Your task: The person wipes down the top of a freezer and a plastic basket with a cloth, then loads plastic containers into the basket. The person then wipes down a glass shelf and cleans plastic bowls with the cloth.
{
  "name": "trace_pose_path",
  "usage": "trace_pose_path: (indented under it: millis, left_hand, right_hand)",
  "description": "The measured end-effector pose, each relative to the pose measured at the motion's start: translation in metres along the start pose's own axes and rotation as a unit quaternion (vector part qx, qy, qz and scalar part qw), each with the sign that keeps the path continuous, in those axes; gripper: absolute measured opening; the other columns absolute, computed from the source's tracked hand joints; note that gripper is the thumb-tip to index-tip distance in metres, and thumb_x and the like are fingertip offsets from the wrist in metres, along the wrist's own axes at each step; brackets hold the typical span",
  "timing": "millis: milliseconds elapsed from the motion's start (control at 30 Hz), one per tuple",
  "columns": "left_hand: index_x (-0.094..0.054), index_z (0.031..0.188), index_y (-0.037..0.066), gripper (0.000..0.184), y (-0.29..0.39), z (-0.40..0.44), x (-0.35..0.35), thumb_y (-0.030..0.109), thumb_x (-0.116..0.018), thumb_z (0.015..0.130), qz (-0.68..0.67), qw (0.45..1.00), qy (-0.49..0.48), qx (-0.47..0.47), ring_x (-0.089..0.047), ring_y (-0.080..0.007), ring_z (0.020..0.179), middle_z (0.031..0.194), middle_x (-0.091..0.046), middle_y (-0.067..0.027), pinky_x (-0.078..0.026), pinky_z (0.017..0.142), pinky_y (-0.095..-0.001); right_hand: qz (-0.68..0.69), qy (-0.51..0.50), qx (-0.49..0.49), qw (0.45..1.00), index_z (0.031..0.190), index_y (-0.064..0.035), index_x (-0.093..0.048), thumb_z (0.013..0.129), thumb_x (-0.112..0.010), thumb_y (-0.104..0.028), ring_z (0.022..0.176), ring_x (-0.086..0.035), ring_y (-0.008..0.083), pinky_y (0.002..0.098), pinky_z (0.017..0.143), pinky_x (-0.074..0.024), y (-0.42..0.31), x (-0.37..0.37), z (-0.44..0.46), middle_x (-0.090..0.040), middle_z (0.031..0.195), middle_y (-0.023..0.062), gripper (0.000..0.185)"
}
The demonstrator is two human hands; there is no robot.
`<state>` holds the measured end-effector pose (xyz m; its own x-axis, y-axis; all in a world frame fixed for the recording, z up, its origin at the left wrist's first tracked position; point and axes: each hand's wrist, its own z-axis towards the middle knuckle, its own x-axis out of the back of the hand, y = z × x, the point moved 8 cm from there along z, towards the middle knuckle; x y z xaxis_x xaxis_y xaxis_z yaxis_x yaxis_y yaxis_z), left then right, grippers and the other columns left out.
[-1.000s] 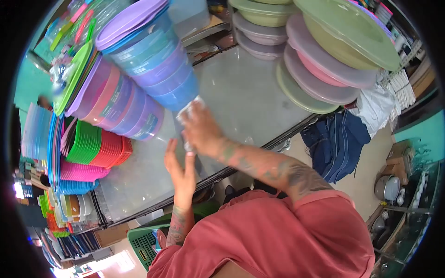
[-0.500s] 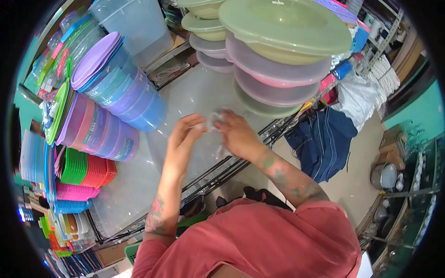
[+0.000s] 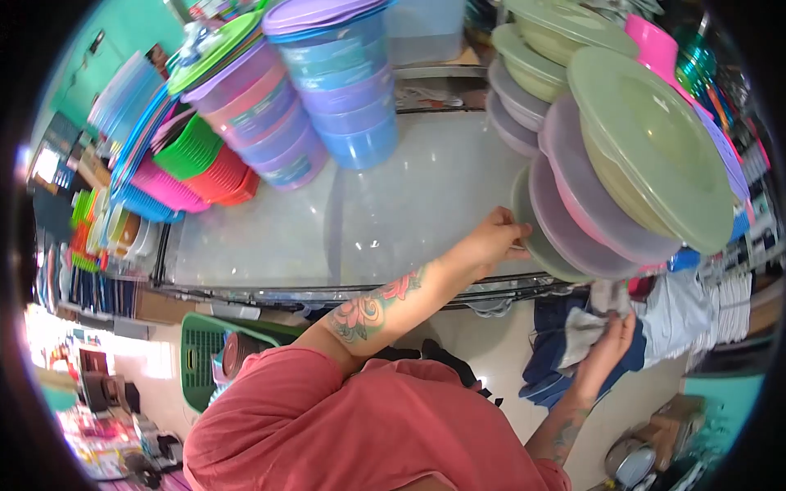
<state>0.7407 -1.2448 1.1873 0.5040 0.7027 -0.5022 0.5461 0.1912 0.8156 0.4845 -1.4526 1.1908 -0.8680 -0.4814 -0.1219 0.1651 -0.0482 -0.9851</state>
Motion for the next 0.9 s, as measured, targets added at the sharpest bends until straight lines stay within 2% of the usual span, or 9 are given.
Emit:
trace_pose_path:
  millis: [67, 167, 200, 367, 467, 500, 600, 700, 900]
  left_hand:
    - [-0.043, 0.116, -0.003, 0.029, 0.001, -0.012, 0.005, 0.012, -0.063, 0.101, -0.026, 0.999, 0.001, -0.021, -0.067, -0.0266, 0.102, 0.111, -0.059, -0.0159, -0.063, 0.092, -0.0428]
    - [-0.045, 0.113, -0.002, 0.024, 0.005, -0.036, 0.023, 0.010, -0.063, 0.102, -0.039, 0.998, 0.034, -0.037, -0.068, -0.0265, 0.101, 0.110, -0.059, -0.0153, -0.063, 0.092, -0.0426]
    - [-0.045, 0.113, -0.002, 0.024, 0.008, -0.048, 0.030, 0.010, -0.063, 0.101, -0.041, 0.997, 0.044, -0.041, -0.068, -0.0266, 0.101, 0.110, -0.059, -0.0155, -0.063, 0.092, -0.0426]
    - [-0.045, 0.111, -0.001, 0.025, 0.020, -0.104, 0.078, 0.011, -0.064, 0.100, -0.040, 0.992, 0.085, -0.078, -0.069, -0.0261, 0.102, 0.113, -0.060, -0.0164, -0.063, 0.091, -0.0422]
    - [-0.046, 0.112, -0.001, 0.026, 0.036, -0.151, 0.107, 0.012, -0.065, 0.100, -0.050, 0.985, 0.128, -0.109, -0.069, -0.0255, 0.102, 0.114, -0.060, -0.0169, -0.063, 0.091, -0.0420]
    - [-0.046, 0.115, -0.002, 0.029, 0.036, -0.162, 0.121, 0.012, -0.066, 0.099, -0.041, 0.983, 0.143, -0.109, -0.068, -0.0247, 0.104, 0.115, -0.060, -0.0159, -0.062, 0.090, -0.0412]
    - [-0.046, 0.117, -0.002, 0.031, 0.046, -0.207, 0.159, 0.012, -0.067, 0.098, -0.034, 0.970, 0.201, -0.130, -0.067, -0.0238, 0.107, 0.114, -0.061, -0.0137, -0.062, 0.089, -0.0401]
    - [-0.047, 0.119, 0.000, 0.030, 0.061, -0.258, 0.193, 0.015, -0.066, 0.100, -0.032, 0.957, 0.245, -0.151, -0.066, -0.0215, 0.108, 0.116, -0.063, -0.0118, -0.061, 0.091, -0.0389]
    - [-0.049, 0.119, 0.003, 0.026, 0.075, -0.349, 0.264, 0.016, -0.064, 0.102, -0.052, 0.929, 0.319, -0.181, -0.066, -0.0186, 0.105, 0.116, -0.063, -0.0097, -0.058, 0.092, -0.0360]
  right_hand:
    - [-0.005, -0.035, -0.008, 0.999, 0.137, -0.0028, -0.060, 0.101, -0.062, -0.014, 0.117, -0.060, 0.0168, 0.0327, 0.106, -0.0426, -0.007, -0.005, 0.028, -0.066, 0.129, 0.0065, 0.038]
    - [0.006, -0.050, -0.055, 0.997, 0.147, -0.0015, -0.053, 0.102, -0.064, -0.019, 0.127, -0.056, 0.0183, 0.0331, 0.110, -0.0394, -0.014, -0.034, 0.042, -0.060, 0.141, 0.0075, 0.049]
    - [0.005, -0.080, -0.035, 0.996, 0.148, -0.0007, -0.052, 0.103, -0.063, -0.020, 0.128, -0.055, 0.0185, 0.0331, 0.110, -0.0393, -0.017, -0.048, 0.043, -0.060, 0.142, 0.0078, 0.050]
    - [0.012, -0.204, -0.031, 0.978, 0.146, -0.0005, -0.055, 0.103, -0.062, -0.023, 0.131, -0.053, 0.0201, 0.0345, 0.113, -0.0374, -0.001, -0.117, 0.036, -0.058, 0.144, 0.0091, 0.049]
    - [0.029, -0.220, -0.101, 0.970, 0.144, -0.0020, -0.055, 0.101, -0.064, -0.020, 0.128, -0.057, 0.0215, 0.0358, 0.110, -0.0414, 0.020, -0.152, 0.019, -0.060, 0.141, 0.0100, 0.047]
    - [0.040, -0.267, -0.099, 0.958, 0.143, -0.0016, -0.055, 0.100, -0.066, -0.021, 0.127, -0.057, 0.0227, 0.0368, 0.109, -0.0426, 0.031, -0.167, 0.015, -0.061, 0.138, 0.0105, 0.049]
    - [0.035, -0.289, -0.128, 0.948, 0.142, -0.0010, -0.054, 0.099, -0.065, -0.019, 0.126, -0.058, 0.0230, 0.0369, 0.108, -0.0434, 0.042, -0.215, -0.027, -0.061, 0.137, 0.0108, 0.048]
    - [0.040, -0.351, -0.107, 0.929, 0.140, -0.0004, -0.054, 0.099, -0.064, -0.018, 0.125, -0.058, 0.0229, 0.0371, 0.107, -0.0440, 0.031, -0.269, -0.074, -0.061, 0.136, 0.0109, 0.046]
    - [0.105, -0.468, -0.161, 0.863, 0.145, -0.0014, -0.052, 0.103, -0.060, -0.019, 0.128, -0.056, 0.0222, 0.0367, 0.110, -0.0429, 0.022, -0.380, -0.173, -0.058, 0.140, 0.0112, 0.046]
